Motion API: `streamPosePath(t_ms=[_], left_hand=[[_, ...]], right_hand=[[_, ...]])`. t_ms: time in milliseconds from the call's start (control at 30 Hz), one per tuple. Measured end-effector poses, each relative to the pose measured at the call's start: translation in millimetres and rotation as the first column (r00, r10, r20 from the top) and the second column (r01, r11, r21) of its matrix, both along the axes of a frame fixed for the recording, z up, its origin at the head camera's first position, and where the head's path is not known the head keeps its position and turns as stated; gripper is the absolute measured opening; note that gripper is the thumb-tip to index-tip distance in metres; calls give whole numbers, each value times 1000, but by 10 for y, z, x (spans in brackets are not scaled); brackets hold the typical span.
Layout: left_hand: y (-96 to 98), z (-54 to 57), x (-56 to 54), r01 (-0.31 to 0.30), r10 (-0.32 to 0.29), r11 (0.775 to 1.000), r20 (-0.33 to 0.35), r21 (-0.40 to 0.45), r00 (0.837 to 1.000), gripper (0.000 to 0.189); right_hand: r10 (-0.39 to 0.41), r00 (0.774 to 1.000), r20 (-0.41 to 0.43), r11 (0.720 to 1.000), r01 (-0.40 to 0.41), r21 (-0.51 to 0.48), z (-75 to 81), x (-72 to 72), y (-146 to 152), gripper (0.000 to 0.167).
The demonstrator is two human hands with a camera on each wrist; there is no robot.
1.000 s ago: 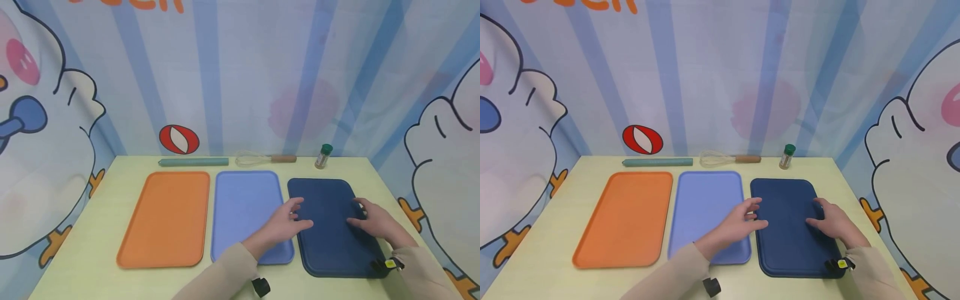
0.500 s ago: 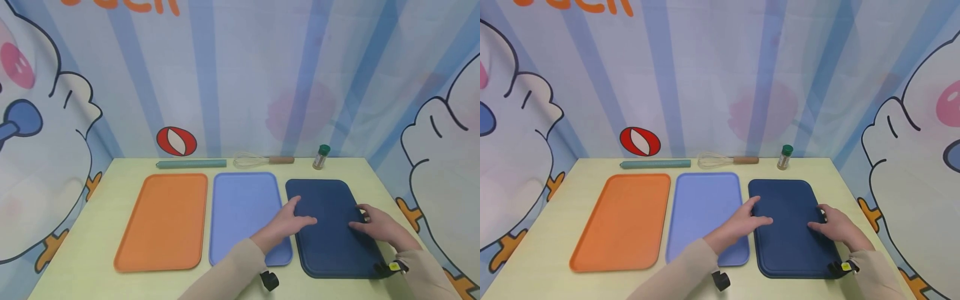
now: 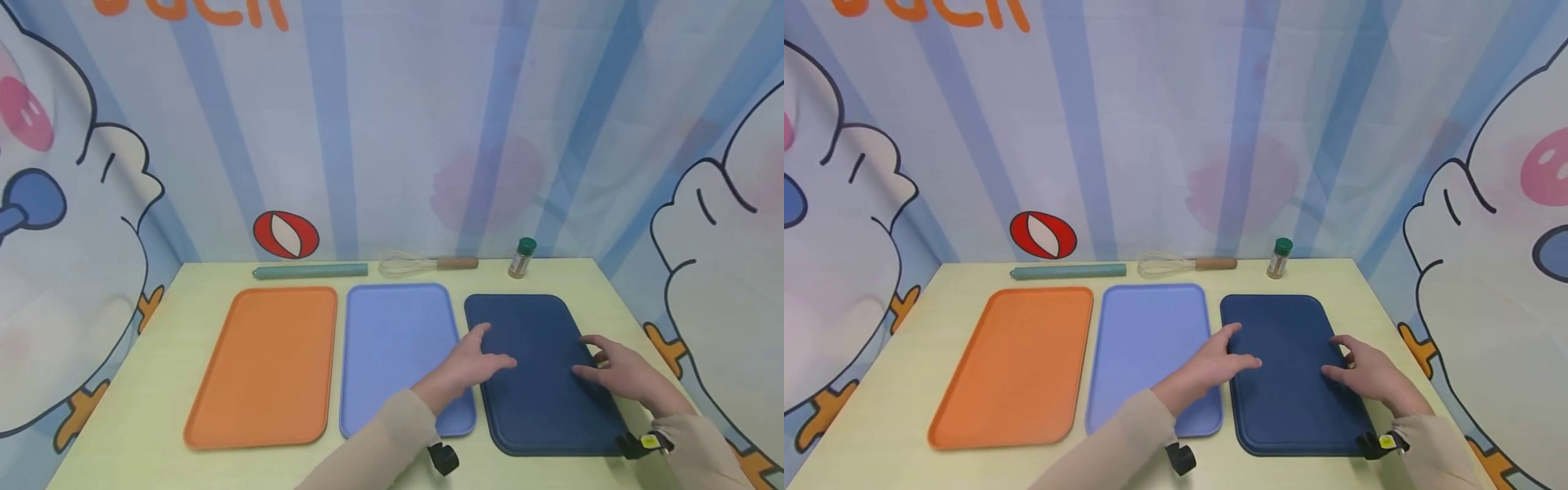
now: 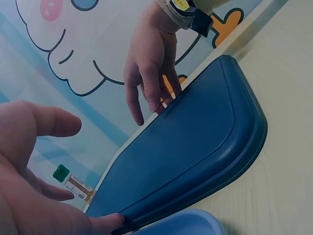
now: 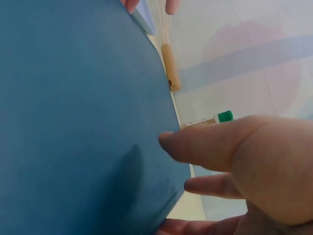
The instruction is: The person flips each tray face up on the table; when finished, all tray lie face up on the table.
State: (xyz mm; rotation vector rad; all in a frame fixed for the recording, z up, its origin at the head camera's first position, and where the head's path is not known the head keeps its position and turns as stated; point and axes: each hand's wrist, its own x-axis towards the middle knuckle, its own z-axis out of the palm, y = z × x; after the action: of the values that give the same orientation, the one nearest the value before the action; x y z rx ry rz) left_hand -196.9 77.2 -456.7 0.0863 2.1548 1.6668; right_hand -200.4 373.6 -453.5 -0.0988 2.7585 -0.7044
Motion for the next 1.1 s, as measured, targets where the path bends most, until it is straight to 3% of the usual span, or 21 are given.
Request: streamPosePath(t_ms=[500, 1100], left_hand=[[15, -76, -24, -2, 3, 999, -25, 32, 1000, 75], [61, -63, 4, -24, 25, 1000, -39, 18, 999, 77]], right_hand=[[-41, 995, -88, 997, 34, -73, -76, -27, 11, 66], [-19, 993, -114, 998, 13, -55, -111, -12, 21, 70]])
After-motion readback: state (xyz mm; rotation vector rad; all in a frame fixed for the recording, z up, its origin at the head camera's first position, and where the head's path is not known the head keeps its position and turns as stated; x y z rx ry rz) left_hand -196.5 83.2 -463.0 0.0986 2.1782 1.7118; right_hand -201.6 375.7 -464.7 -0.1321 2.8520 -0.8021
